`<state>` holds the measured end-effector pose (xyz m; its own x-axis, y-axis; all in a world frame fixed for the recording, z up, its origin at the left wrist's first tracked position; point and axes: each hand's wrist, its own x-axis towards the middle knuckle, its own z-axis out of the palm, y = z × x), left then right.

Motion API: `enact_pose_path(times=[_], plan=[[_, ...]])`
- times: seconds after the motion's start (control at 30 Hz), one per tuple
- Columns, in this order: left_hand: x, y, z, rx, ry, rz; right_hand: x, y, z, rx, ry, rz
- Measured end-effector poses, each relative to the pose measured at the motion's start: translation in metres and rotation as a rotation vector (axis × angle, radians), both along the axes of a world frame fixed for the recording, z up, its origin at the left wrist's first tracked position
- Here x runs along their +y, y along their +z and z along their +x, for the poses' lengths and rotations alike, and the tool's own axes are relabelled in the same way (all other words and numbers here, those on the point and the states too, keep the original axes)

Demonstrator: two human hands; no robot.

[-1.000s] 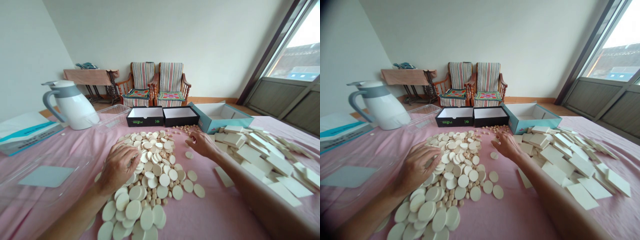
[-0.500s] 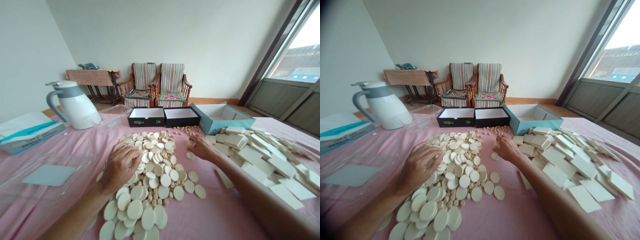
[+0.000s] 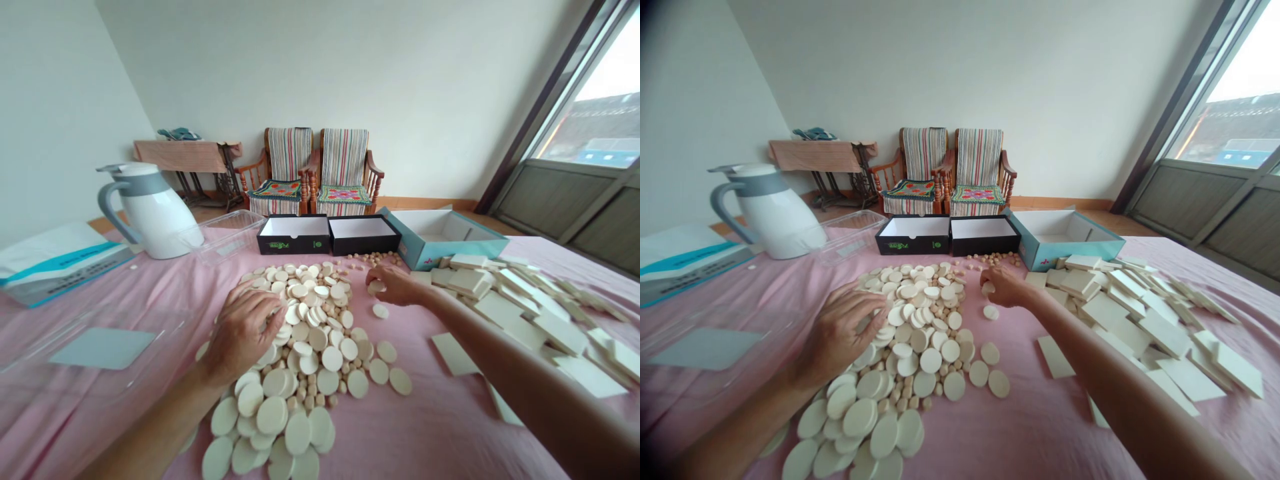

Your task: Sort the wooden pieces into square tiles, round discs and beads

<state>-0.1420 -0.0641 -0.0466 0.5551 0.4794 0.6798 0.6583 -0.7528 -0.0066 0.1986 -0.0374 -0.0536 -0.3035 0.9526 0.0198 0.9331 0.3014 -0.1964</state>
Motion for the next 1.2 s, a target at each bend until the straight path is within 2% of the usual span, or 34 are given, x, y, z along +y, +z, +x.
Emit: enact_pose_path(times=[0.1, 0.17, 0.43, 0.67, 0.8, 0.93, 1.03, 1.2], plan=[[0.000, 0.000, 0.000, -0.010, 0.000, 0.002, 0.003, 0.004, 0.002, 0.019, 0.071, -0.056], [0.000, 0.000, 0.000, -0.014, 0.001, 0.002, 0.003, 0.004, 0.004, 0.018, 0.070, -0.068], [0.000, 0.001, 0.002, -0.004, -0.003, -0.006, -0.011, -0.008, 0.010, 0.098, -0.104, 0.039], [0.000, 0.000, 0.002, -0.001, -0.001, -0.016, -0.019, -0.006, -0.005, 0.095, -0.197, 0.072], [0.001, 0.000, 0.001, -0.002, -0.004, -0.014, -0.015, -0.008, 0.002, 0.129, -0.150, 0.056], [0.001, 0.000, 0.001, 0.004, -0.004, -0.008, -0.009, -0.011, 0.007, 0.151, -0.011, 0.093], [0.001, 0.000, 0.000, 0.006, -0.001, -0.014, -0.006, -0.012, 0.004, 0.129, 0.078, 0.053], [0.000, 0.000, 0.000, 0.001, -0.001, -0.015, 0.000, -0.014, 0.000, 0.047, 0.096, 0.058]])
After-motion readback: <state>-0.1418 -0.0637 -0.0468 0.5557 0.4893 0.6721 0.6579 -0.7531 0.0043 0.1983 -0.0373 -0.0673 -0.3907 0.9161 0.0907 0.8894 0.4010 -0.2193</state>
